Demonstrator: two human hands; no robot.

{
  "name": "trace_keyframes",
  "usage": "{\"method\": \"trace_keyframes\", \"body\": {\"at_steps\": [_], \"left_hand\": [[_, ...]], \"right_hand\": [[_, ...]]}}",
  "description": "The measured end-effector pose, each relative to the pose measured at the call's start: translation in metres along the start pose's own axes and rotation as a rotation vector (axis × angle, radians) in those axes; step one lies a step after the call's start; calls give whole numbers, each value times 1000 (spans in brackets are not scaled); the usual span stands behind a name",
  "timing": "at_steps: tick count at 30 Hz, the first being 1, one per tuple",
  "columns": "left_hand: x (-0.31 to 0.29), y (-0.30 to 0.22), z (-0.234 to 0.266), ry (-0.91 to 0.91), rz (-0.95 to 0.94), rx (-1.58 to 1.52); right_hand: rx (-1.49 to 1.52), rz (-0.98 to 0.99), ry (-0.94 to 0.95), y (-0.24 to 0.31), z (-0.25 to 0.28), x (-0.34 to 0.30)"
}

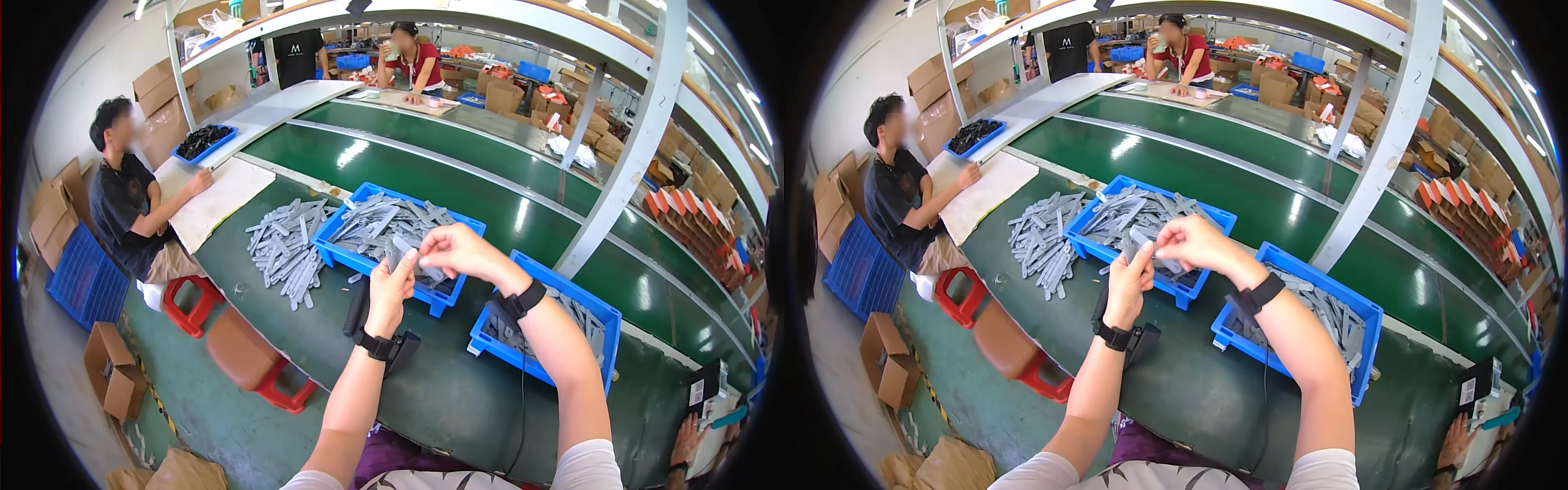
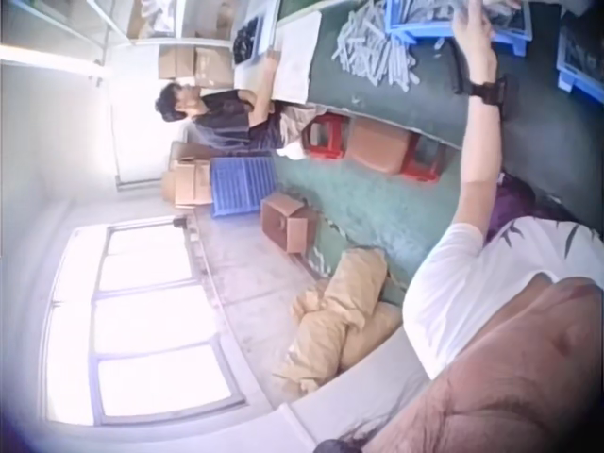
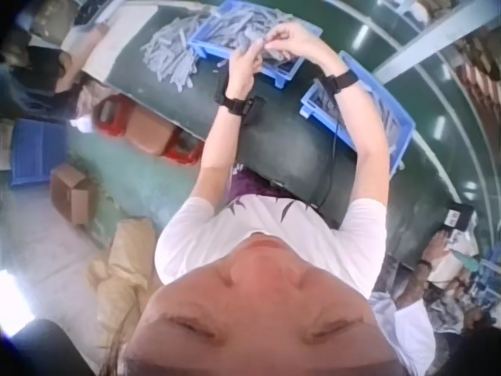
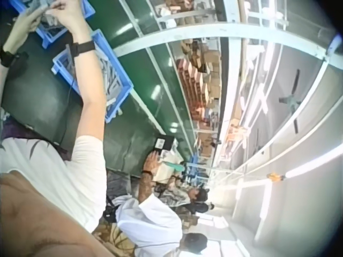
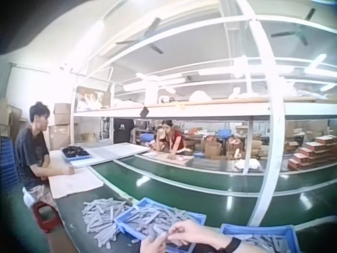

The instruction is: Sorting and arranging metal strips into plastic bins on an assembly line.

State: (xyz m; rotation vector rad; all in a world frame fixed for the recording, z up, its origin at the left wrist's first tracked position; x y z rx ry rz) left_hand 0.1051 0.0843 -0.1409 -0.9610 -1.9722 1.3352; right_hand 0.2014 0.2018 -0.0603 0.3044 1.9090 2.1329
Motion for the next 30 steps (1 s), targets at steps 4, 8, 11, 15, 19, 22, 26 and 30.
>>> {"method": "trace_keyframes", "body": {"at_steps": [4, 8, 11, 15, 19, 22, 26, 30], "left_hand": [[3, 3, -4, -98, -43, -14], [8, 7, 2, -145, -39, 7], [3, 3, -1, -146, -55, -27], [6, 6, 2, -158, -72, -31], [3, 6, 4, -51, -12, -1], [2, 8, 4, -82, 0, -33], [9, 12, 6, -141, -25, -118], [9, 2, 20, -247, -121, 11]], "right_hand": [[-637, 162, -559, -21, 62, 21], [-858, -48, -573, -44, 66, 30], [-827, -30, -561, -37, 65, 28], [-455, 63, -315, -23, 44, 27], [-181, -57, -6, 2, 8, 28], [-328, 46, -371, -13, 41, 49], [-774, -15, -481, -58, 70, 62], [-674, 11, -461, -47, 64, 60]]}}
Point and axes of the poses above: each hand's wrist, its own x-axis towards the middle knuckle, its own z-axis out of the back of the hand, y = z × x, the point moved 2 cm from there along x, towards the middle knuckle, and after that the axes turned 13 degrees about x, right-handed, at the moved point
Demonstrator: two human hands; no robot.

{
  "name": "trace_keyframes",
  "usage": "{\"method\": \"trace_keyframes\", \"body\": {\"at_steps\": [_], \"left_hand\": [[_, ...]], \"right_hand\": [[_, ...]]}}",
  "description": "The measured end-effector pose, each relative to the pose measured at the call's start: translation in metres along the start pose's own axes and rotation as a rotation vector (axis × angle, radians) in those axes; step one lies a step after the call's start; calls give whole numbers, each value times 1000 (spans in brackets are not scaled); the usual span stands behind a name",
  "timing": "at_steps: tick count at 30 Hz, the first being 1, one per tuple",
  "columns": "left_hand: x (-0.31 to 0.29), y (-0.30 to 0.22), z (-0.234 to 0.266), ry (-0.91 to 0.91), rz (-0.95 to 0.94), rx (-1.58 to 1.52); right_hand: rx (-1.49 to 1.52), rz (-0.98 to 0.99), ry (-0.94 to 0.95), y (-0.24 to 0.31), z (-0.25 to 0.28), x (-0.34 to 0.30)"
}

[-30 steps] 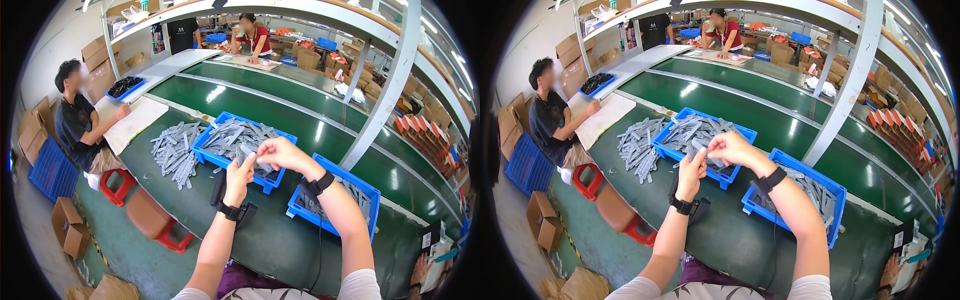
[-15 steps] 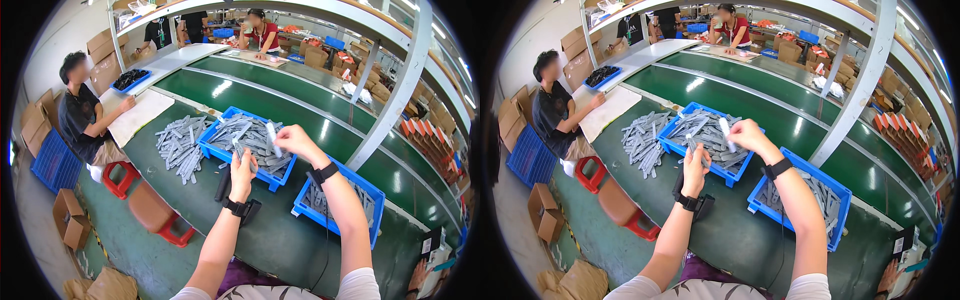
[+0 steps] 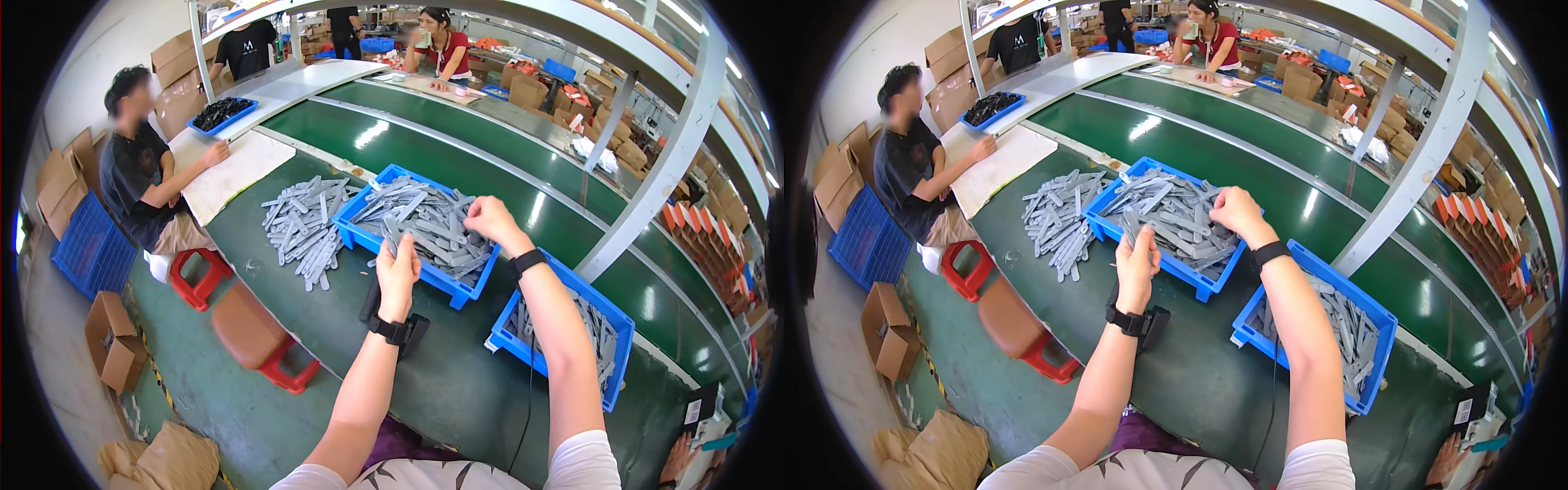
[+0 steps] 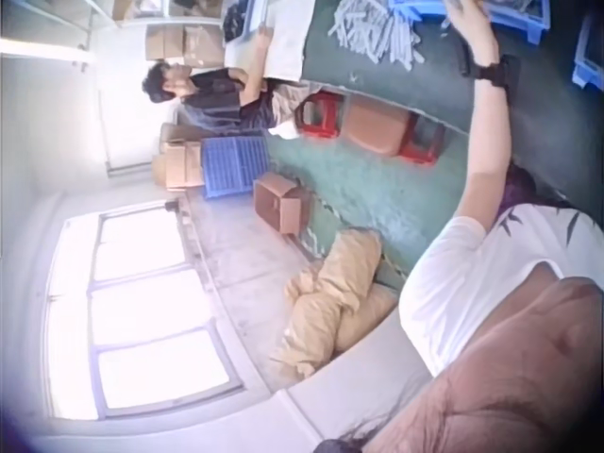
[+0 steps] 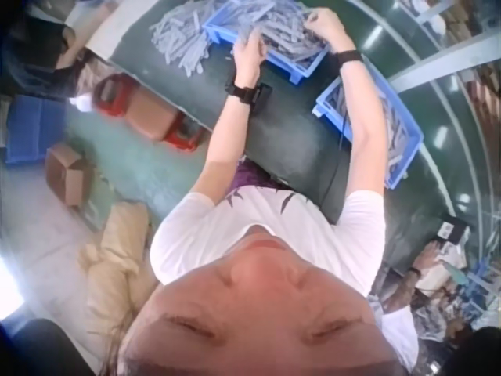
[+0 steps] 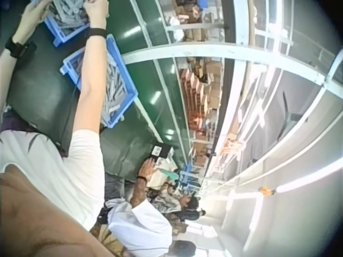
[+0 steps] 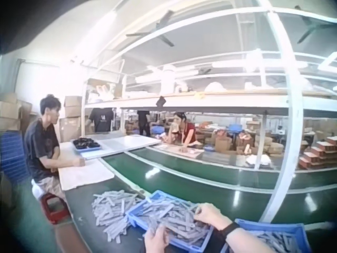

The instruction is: Sorting and arranging metal strips into plastic bins on an assembly line.

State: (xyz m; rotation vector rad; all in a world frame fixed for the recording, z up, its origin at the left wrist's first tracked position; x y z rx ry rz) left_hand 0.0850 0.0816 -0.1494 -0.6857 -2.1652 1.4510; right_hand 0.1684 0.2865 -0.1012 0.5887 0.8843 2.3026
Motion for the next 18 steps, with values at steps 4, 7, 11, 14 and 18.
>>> {"method": "trace_keyframes", "body": {"at_steps": [4, 7, 11, 14, 18], "left_hand": [[10, 2, 8, -62, 14, -38], [11, 4, 10, -89, 51, -101], [9, 7, 13, -80, 66, -88], [8, 7, 13, -96, 65, -97], [7, 7, 14, -97, 84, -35]], "right_hand": [[-16, 46, -56, 19, 13, -4], [220, 171, 79, 51, 11, -20], [123, 224, 296, 63, -29, -38], [-57, 306, 224, 60, -47, -47], [-119, 338, 120, 60, -47, -50]]}}
Point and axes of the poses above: each hand's wrist, its own x-axis towards the middle knuckle, its own z-axis out of the back of the hand, y = z × x, the point moved 2 cm from there along x, towards the middle knuckle, and after that the axes turned 13 degrees about x, right-handed, at the moved point
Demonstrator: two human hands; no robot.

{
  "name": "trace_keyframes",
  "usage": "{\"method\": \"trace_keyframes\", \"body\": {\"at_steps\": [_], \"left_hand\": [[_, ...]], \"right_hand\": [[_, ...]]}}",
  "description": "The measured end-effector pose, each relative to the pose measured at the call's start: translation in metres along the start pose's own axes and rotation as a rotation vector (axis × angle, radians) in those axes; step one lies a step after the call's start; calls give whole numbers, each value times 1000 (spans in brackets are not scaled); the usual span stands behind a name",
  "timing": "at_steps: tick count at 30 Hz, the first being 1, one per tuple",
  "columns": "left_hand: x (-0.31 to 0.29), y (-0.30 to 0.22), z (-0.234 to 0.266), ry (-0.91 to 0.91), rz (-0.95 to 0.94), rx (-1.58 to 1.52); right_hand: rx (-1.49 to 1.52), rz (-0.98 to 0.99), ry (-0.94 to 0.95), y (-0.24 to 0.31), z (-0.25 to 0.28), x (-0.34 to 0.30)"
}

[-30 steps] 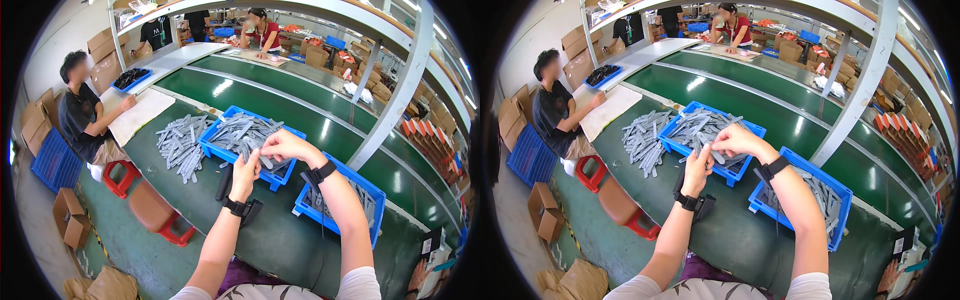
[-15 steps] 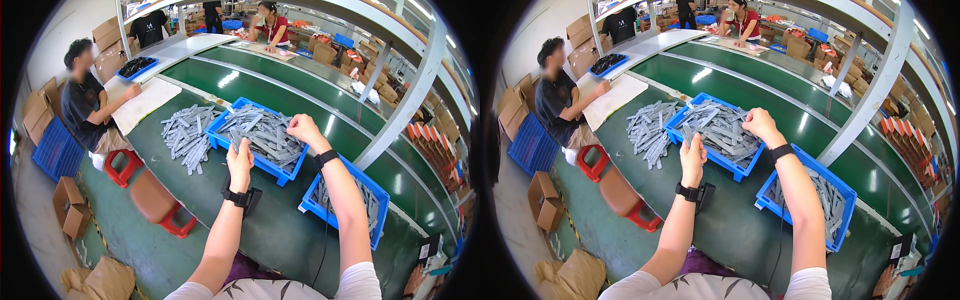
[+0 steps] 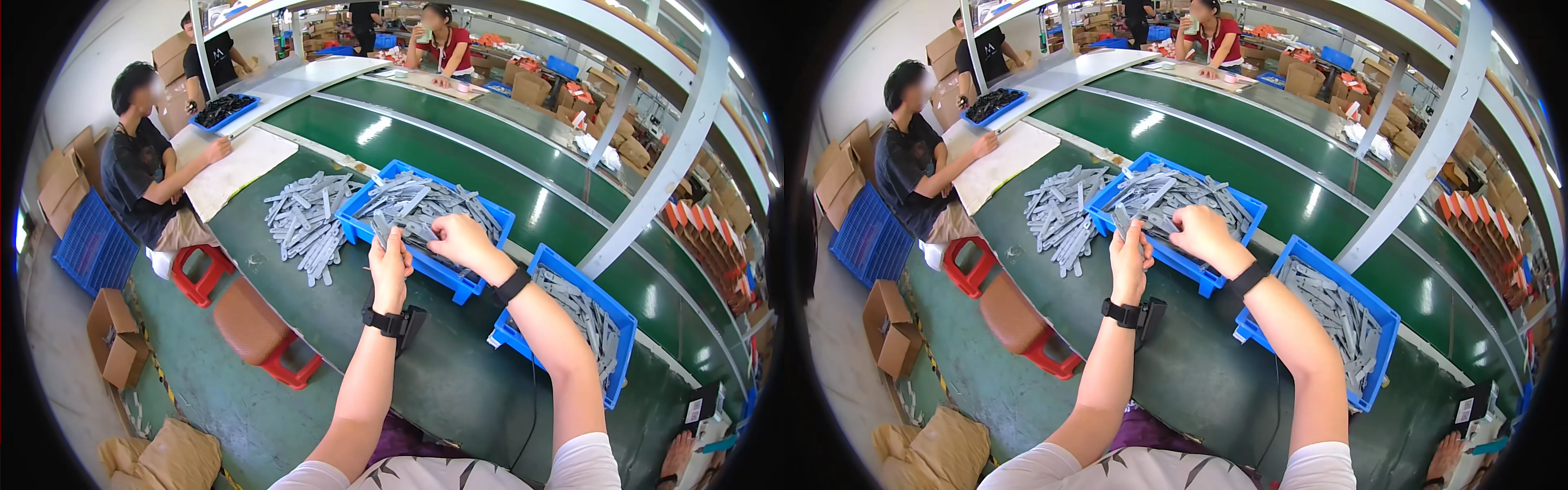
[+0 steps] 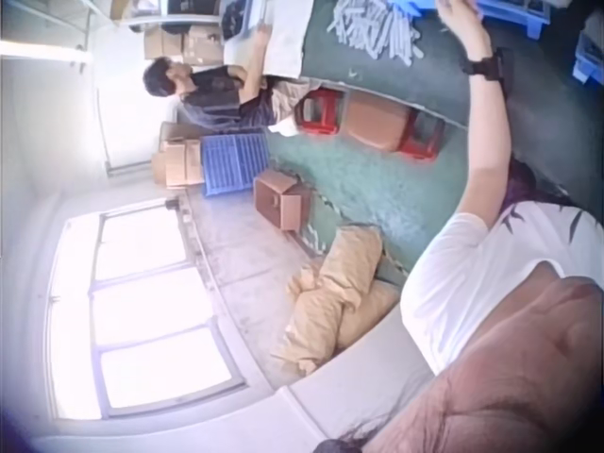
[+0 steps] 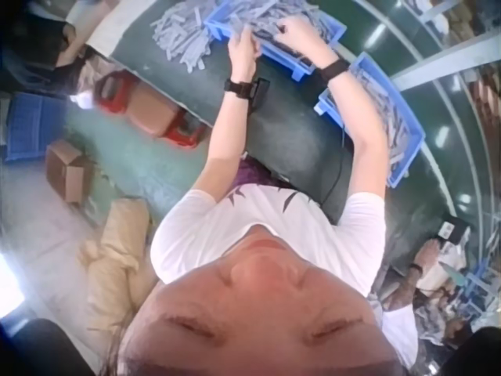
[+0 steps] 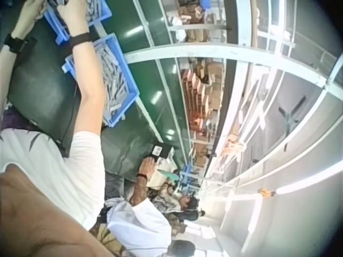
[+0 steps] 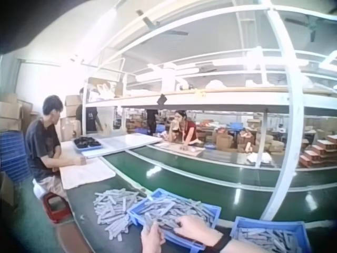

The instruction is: Sorting and arranging metal strips into plastic bins on an assembly line.

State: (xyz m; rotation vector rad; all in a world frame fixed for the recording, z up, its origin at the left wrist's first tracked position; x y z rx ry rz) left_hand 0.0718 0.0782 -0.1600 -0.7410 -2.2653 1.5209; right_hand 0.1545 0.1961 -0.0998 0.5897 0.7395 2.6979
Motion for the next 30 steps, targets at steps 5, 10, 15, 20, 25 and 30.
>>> {"method": "trace_keyframes", "body": {"at_steps": [5, 10, 15, 20, 25, 30], "left_hand": [[-5, -6, -7, 49, -7, 2], [2, 3, -9, 171, -254, 419], [0, -5, -7, 109, -144, 216], [2, -4, -2, 8, -143, 78], [3, -2, -4, -10, -90, 33], [-7, -7, -13, 215, -39, -13]], "right_hand": [[501, -139, 26, 3, 16, 8], [922, -357, 242, 15, 22, 12], [754, -353, 20, -15, 38, 17], [57, -162, 42, -36, 23, 10], [138, -163, -6, -36, 31, 10], [700, -278, 184, 10, 35, 4]]}}
Point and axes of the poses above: each hand's wrist, its own x-axis towards the middle knuckle, its own z-axis out of the back of the hand, y = z × x, the point moved 2 cm from there along x, towards the middle knuckle, and after that the axes turned 13 degrees about x, right-handed, at the moved point
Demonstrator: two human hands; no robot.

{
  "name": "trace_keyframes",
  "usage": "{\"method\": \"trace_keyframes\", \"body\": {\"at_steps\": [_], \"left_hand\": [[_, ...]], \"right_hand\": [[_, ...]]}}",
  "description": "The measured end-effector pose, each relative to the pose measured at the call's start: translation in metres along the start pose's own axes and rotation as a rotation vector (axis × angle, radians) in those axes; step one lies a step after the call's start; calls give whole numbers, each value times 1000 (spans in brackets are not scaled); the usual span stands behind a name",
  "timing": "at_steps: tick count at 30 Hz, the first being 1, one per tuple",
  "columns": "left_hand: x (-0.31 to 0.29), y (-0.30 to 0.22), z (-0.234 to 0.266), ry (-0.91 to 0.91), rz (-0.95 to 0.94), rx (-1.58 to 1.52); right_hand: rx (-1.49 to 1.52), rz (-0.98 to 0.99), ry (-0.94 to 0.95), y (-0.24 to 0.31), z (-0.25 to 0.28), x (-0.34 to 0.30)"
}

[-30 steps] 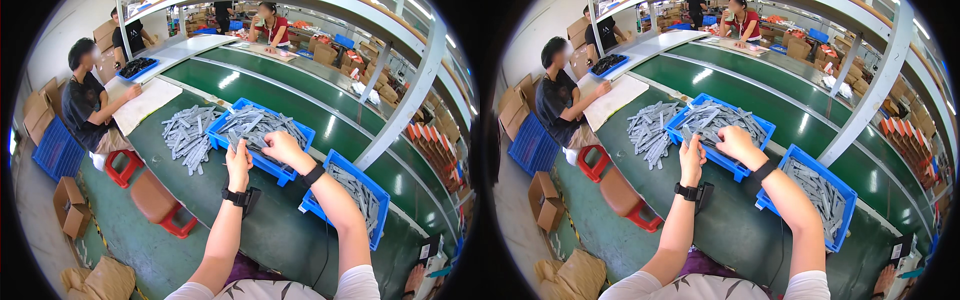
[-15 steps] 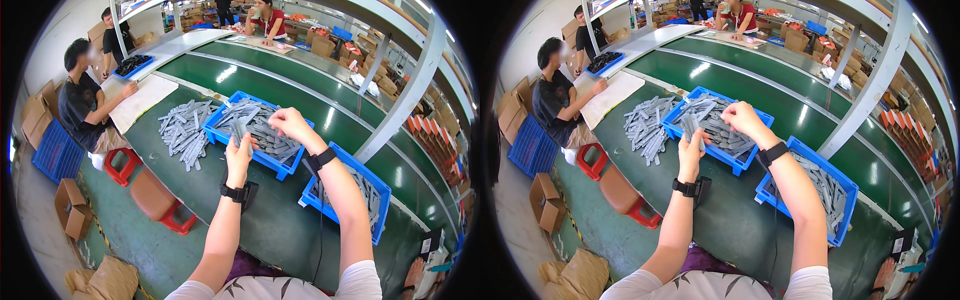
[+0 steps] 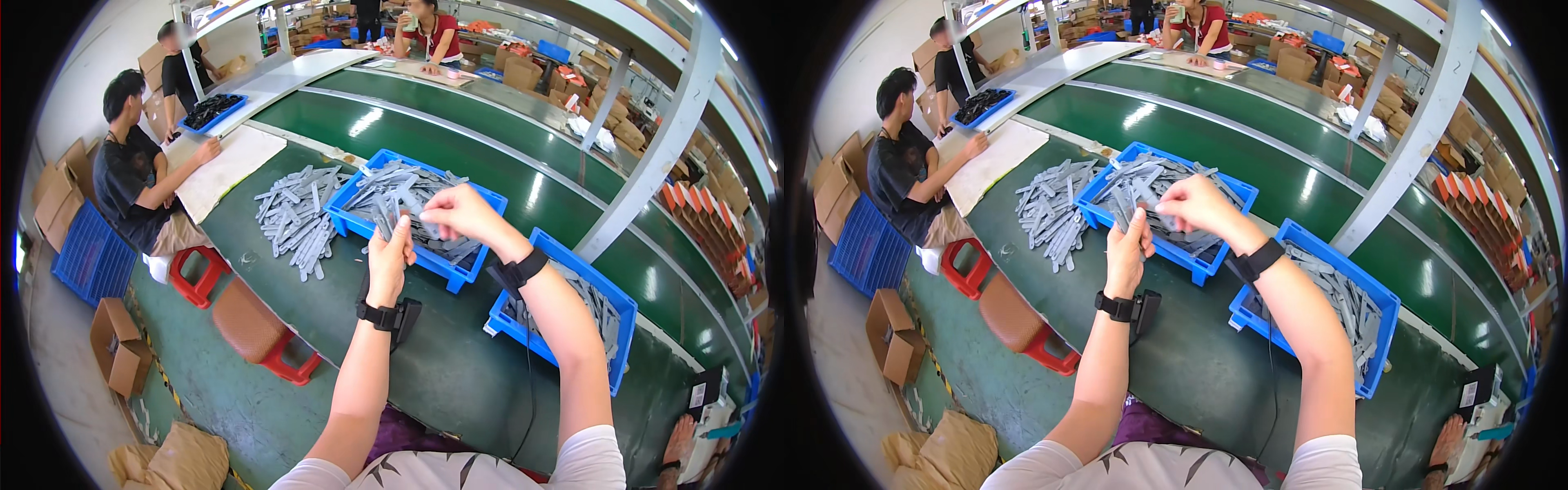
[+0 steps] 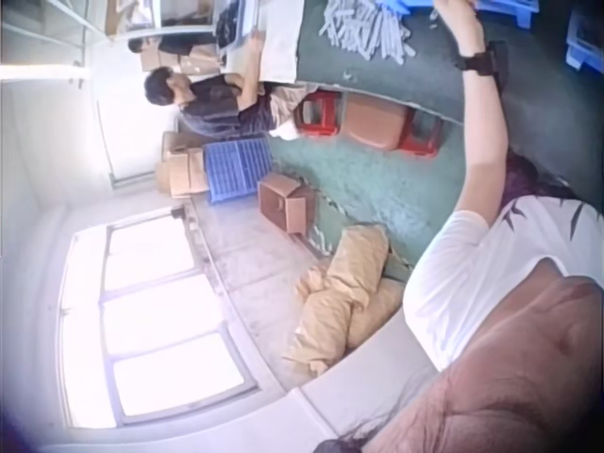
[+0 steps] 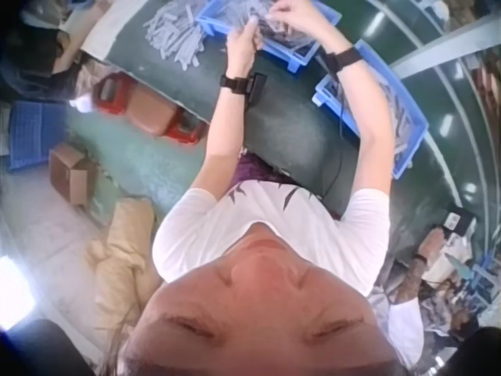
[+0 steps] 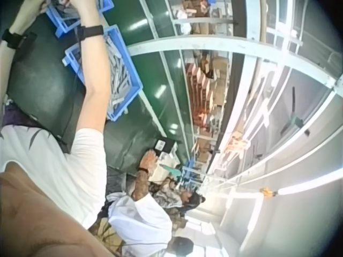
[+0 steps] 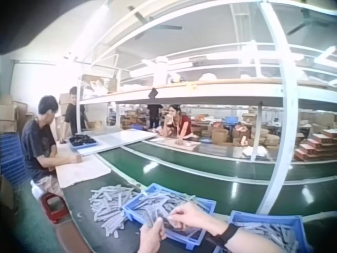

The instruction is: Sorting and arranging metal strips into plastic bins on an assembly line.

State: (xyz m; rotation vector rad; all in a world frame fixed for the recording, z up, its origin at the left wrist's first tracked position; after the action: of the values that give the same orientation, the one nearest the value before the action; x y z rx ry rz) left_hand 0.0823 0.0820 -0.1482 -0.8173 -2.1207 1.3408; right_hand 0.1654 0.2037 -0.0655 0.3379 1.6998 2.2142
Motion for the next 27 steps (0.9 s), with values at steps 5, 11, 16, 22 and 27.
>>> {"method": "trace_keyframes", "body": {"at_steps": [5, 11, 16, 22, 27], "left_hand": [[-1, 2, -4, -10, -6, 88], [-4, -18, -2, -186, -120, 24], [1, -47, 42, -339, -196, 154], [61, -71, 144, -544, -196, 1425], [112, -32, 223, -471, -85, 1630]], "right_hand": [[9, 30, -65, 2, 1, -7], [-543, 8, -284, -29, 21, -2], [-608, 52, -372, -44, 26, 6], [-543, 21, -365, -45, 20, 3], [-546, 7, -372, -43, 8, 8]]}}
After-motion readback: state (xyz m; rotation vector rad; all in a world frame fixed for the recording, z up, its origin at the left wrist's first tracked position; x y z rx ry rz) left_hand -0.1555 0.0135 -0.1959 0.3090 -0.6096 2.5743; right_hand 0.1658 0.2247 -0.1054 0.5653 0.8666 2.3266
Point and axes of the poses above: each hand's wrist, its own x-axis towards the middle knuckle, its own z-axis out of the back of the hand, y = z × x, the point moved 2 cm from there along x, towards the middle knuckle, and after that the axes turned 13 degrees about x, right-handed, at the moved point
